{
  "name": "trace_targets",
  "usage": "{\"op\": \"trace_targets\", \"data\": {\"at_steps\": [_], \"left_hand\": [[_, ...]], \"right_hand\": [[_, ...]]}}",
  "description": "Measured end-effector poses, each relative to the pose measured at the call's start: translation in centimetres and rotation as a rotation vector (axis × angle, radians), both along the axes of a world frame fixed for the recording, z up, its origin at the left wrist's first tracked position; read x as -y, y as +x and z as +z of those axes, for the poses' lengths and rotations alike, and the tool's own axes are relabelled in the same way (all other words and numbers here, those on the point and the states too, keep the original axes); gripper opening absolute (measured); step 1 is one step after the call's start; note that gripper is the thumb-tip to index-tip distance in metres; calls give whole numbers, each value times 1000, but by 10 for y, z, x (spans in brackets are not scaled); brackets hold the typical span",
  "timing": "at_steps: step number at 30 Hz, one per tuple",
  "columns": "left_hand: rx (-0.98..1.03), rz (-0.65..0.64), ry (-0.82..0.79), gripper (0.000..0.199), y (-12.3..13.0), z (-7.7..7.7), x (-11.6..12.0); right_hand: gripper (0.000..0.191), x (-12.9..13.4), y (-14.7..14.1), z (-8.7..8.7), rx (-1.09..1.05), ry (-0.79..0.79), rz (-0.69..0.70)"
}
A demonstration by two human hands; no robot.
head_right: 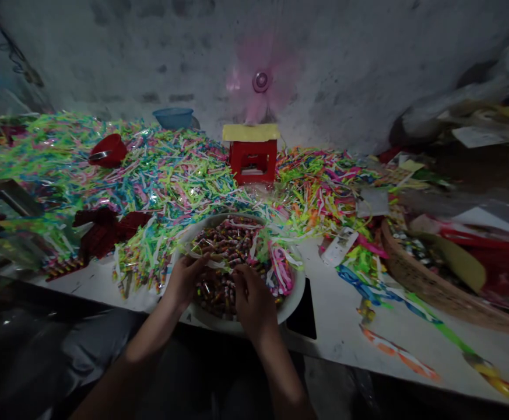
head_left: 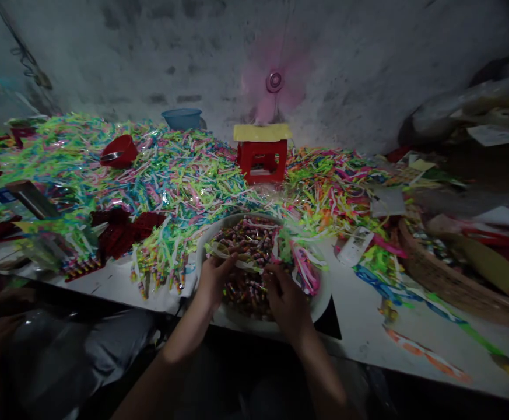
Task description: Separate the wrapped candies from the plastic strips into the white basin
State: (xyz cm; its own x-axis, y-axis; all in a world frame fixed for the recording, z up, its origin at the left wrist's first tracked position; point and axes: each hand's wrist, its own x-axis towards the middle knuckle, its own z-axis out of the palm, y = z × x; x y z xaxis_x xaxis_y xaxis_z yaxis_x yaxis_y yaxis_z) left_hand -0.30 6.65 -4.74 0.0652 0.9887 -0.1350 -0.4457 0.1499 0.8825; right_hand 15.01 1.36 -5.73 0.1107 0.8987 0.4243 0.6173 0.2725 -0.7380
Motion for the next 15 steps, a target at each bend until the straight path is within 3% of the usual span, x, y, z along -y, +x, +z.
{"op": "trace_targets", "data": {"at_steps": [8, 15], "left_hand": [[-43, -37, 93, 50, -2, 1, 2], [-50, -35, 146, 47, -3, -3, 4]], "right_hand": [[32, -7, 5, -10, -67, -138, 85], [32, -5, 8, -3, -104, -176, 142]]}}
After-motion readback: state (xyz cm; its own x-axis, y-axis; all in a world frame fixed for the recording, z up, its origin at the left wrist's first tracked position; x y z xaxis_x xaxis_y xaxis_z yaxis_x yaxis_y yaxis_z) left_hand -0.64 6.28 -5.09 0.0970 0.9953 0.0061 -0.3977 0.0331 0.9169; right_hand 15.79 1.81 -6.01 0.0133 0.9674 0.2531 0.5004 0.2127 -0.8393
